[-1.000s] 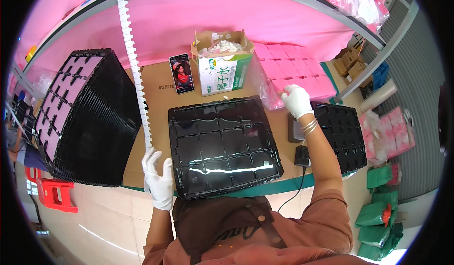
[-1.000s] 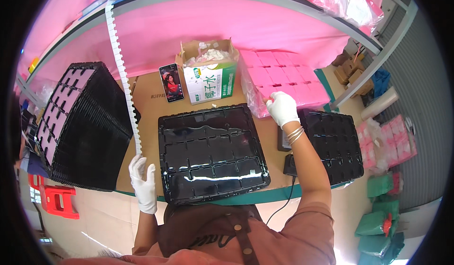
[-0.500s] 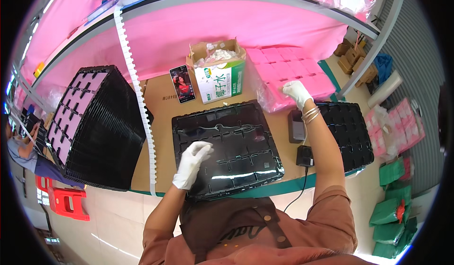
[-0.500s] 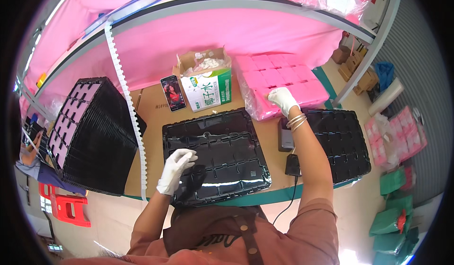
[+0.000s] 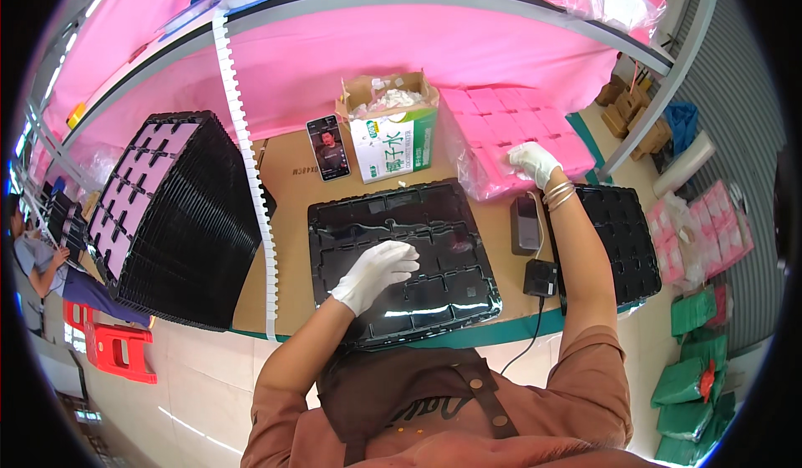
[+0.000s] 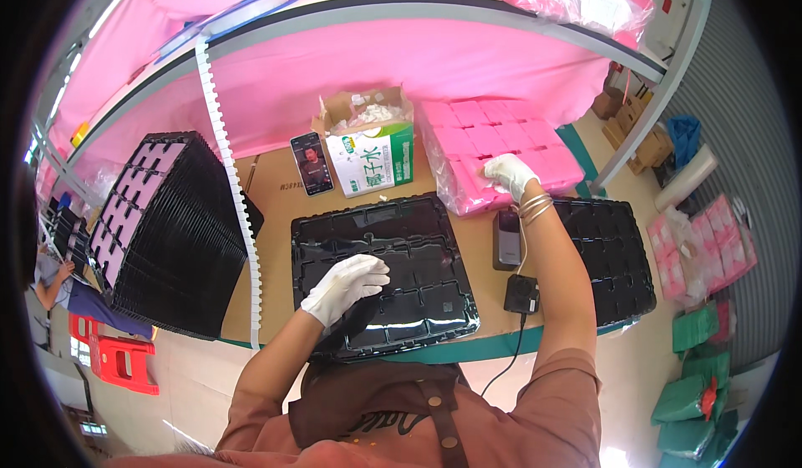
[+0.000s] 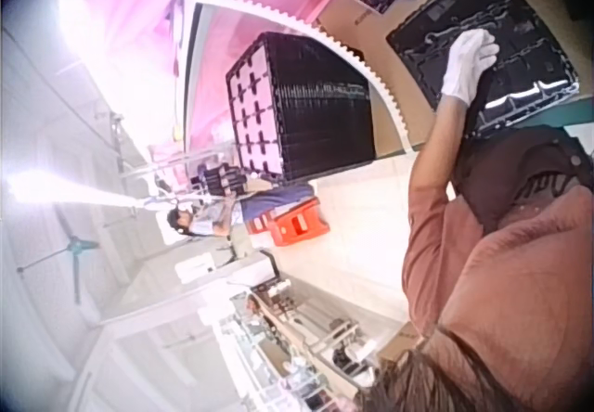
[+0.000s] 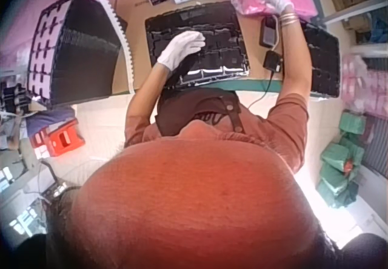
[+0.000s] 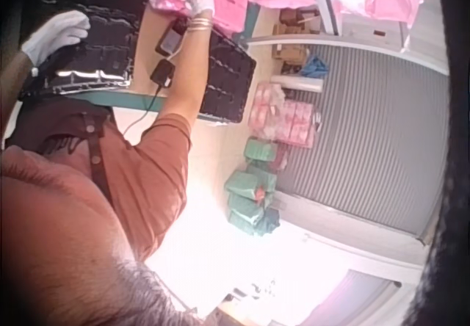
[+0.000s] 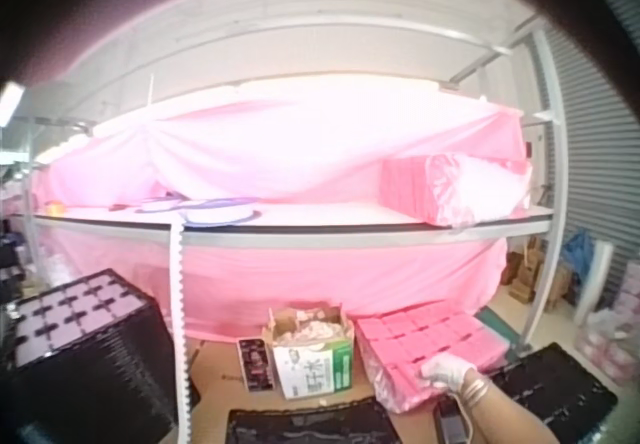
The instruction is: The person assembles black plastic trays by inserting white plastic clips into the tray's edge slots and then placing a pink foam insert inside. The person repeats this process for multiple trays, stacking the finished units to the left.
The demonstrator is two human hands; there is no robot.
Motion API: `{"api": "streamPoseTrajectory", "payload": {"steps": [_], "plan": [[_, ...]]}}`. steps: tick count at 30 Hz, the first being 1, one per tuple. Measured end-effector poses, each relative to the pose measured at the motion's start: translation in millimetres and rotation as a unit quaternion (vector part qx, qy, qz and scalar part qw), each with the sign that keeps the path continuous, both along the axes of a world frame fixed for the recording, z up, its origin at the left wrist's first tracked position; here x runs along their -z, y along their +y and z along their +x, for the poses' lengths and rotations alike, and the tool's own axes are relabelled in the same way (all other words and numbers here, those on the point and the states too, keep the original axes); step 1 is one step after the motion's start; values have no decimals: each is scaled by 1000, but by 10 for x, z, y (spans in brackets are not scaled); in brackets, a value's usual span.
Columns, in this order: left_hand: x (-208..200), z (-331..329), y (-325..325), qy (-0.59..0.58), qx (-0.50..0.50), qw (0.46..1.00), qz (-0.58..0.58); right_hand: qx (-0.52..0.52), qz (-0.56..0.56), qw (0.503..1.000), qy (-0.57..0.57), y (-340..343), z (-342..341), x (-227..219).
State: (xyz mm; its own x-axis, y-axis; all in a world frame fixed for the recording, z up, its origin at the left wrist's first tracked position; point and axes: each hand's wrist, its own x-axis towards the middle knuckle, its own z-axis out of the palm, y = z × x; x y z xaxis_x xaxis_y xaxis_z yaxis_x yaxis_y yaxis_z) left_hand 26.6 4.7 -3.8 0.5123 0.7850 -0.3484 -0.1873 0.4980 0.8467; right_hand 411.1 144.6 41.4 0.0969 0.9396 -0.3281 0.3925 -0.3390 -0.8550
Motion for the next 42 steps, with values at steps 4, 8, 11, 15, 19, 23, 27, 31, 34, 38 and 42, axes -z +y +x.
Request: {"api": "streamPoseTrajectory", "payload": {"steps": [4, 8, 11, 15, 19, 23, 27, 31, 34, 38, 42], "plan": [[-16, 140, 130, -22, 9, 1000, -7, 45, 155, 985, 67, 74, 54, 145], [-24, 377, 296, -56, 21, 998, 2, 65, 384, 910, -144, 125, 123, 0], [-21, 494, 323, -82, 24, 996, -4, -36, 410, 903, -122, -439, -488, -665], [-44, 611, 263, -200, 25, 976, -80, -312, 418, 832, -186, -992, -1012, -723], [128, 401, 250, -366, 53, 917, -150, -420, 270, 859, -112, -1424, -1574, -244], [35, -33, 16, -145, -138, 979, -20, -425, 81, 901, -22, -1710, -2028, 108], [339, -643, -70, 109, -256, 958, 62, -353, 232, 906, -9, -1853, -2090, 293], [318, -989, -5, 255, -191, 948, 24, -35, 285, 928, -238, -1463, -1620, 771], [579, -1114, 94, 276, -185, 942, 52, -6, 225, 930, -290, -1177, -1309, 905], [652, -1096, 140, 289, -226, 922, 123, -40, 171, 914, -366, -1067, -1322, 1053], [648, -1137, -9, 333, -227, 900, 168, -43, 83, 914, -396, -968, -1520, 861]]}}
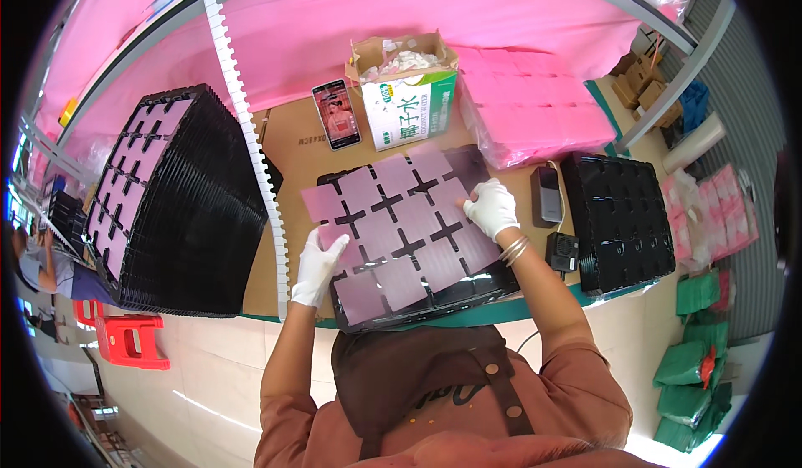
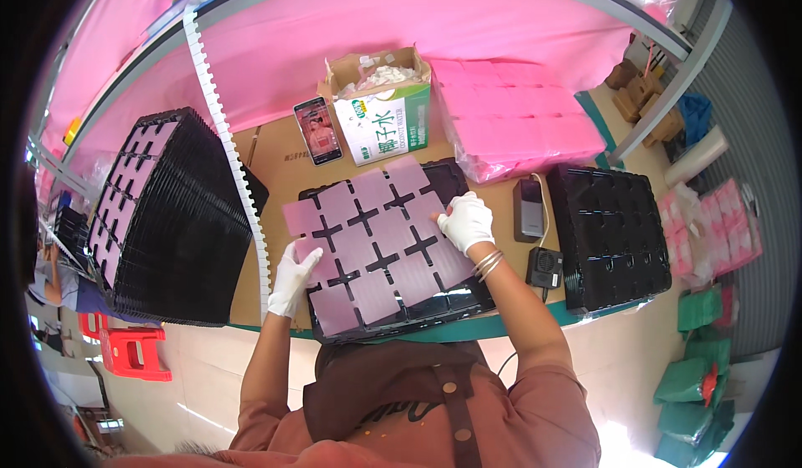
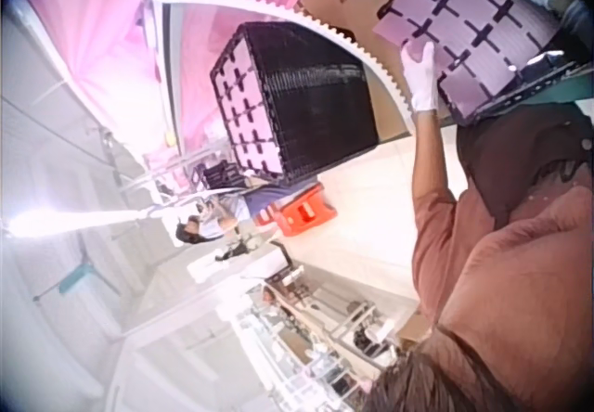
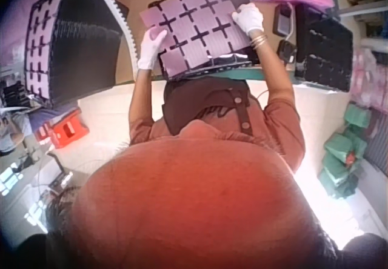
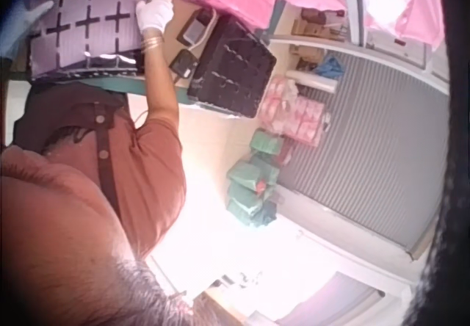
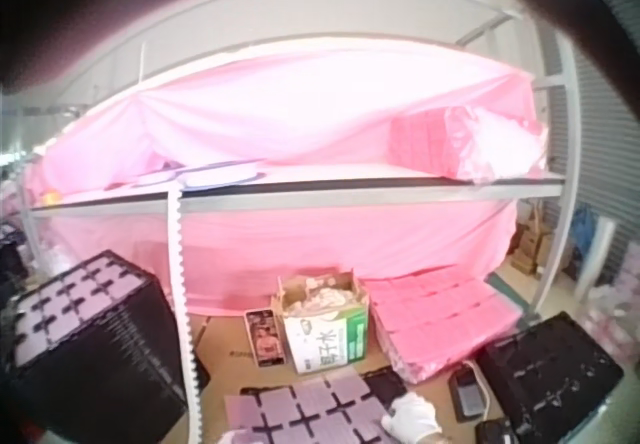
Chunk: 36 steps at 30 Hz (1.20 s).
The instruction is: The person assembles black plastic trays by inserting white plastic clips into the tray's edge slots and then placing a pink foam insert inside. The person repeats this process for multiple trays, stacking the finished units to the left.
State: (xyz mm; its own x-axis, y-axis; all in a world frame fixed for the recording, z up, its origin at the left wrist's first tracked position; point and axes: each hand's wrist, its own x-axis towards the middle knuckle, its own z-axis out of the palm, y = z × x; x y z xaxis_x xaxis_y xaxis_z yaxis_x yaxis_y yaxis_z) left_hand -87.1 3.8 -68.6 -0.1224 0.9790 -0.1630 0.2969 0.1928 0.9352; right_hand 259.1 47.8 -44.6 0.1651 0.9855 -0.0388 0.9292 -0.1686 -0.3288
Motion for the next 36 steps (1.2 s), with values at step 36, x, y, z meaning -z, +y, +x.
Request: {"api": "streamPoseTrajectory", "payload": {"steps": [36], "plan": [[-49, 133, -373, 128, 8, 992, 10, 80, -17, 986, 143, -567, 189, -46]]}}
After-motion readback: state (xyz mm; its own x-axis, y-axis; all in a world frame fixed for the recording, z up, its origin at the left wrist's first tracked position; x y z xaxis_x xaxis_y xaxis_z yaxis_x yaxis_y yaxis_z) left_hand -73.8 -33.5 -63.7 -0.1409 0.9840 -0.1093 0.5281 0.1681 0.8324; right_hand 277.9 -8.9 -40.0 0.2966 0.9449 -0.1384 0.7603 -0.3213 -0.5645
